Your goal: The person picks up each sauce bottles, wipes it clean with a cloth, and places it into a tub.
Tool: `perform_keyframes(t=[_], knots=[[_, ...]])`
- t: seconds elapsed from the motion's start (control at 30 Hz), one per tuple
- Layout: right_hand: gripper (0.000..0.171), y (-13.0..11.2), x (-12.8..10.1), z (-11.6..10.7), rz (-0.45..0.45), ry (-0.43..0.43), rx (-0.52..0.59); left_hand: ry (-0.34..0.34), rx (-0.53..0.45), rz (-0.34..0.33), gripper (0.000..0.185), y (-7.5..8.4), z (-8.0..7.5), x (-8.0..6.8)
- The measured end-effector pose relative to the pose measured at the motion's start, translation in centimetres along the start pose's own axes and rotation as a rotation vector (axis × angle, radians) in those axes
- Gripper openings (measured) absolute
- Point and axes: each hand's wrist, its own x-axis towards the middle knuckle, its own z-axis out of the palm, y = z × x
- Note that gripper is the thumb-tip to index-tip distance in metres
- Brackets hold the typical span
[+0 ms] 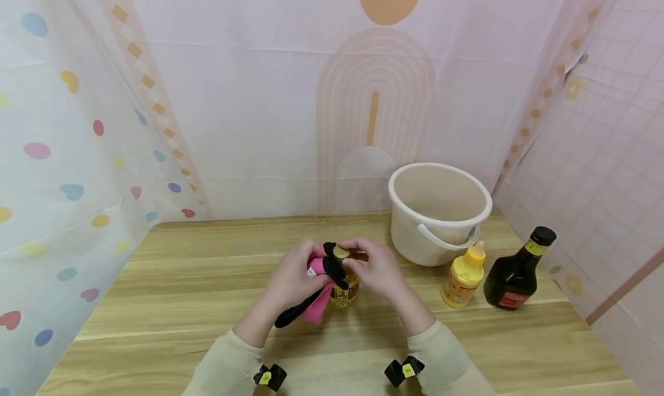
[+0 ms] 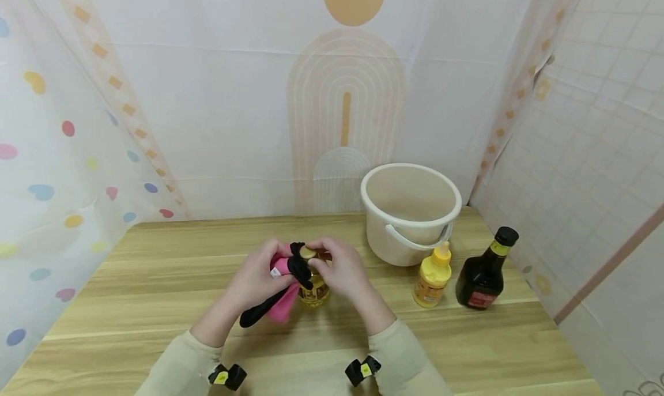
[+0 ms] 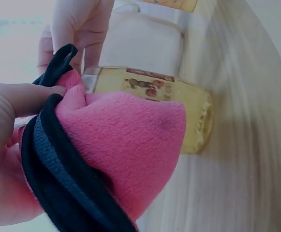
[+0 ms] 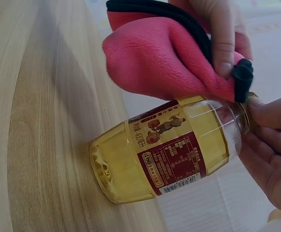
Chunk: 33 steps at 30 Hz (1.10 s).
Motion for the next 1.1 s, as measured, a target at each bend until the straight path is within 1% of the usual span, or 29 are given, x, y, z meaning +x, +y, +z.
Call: perform_keyframes(t=[0.33, 0.63, 0.9, 1.0, 1.1], knots=[[0.028, -0.2, 0.1, 0.1, 0.021, -0.007, 0.009, 0.015, -0.01, -0.053, 0.038, -0.9, 0.2, -1.0], [0.028, -0.3, -0.1, 0.0, 0.028, -0.001, -0.017, 0.038, -0.039, -0.104, 0.036, -1.8, 0.8, -1.4], [0.028, -0.3, -0.1, 0.0, 0.026, -0.01, -0.002, 0.029, -0.04, -0.126, 0.035, -2.8, 1.4, -1.9], [0.028, -0.3, -0.1, 0.0, 0.03, -0.007, -0.005, 0.036, -0.041, -0.125, 0.035, -2.9, 1.5, -1.9], [0.028, -0.4, -0.1, 0.0, 0.036, -0.003, -0.002, 0.036, -0.02, -0.126, 0.035, -2.9, 1.5, -1.8]])
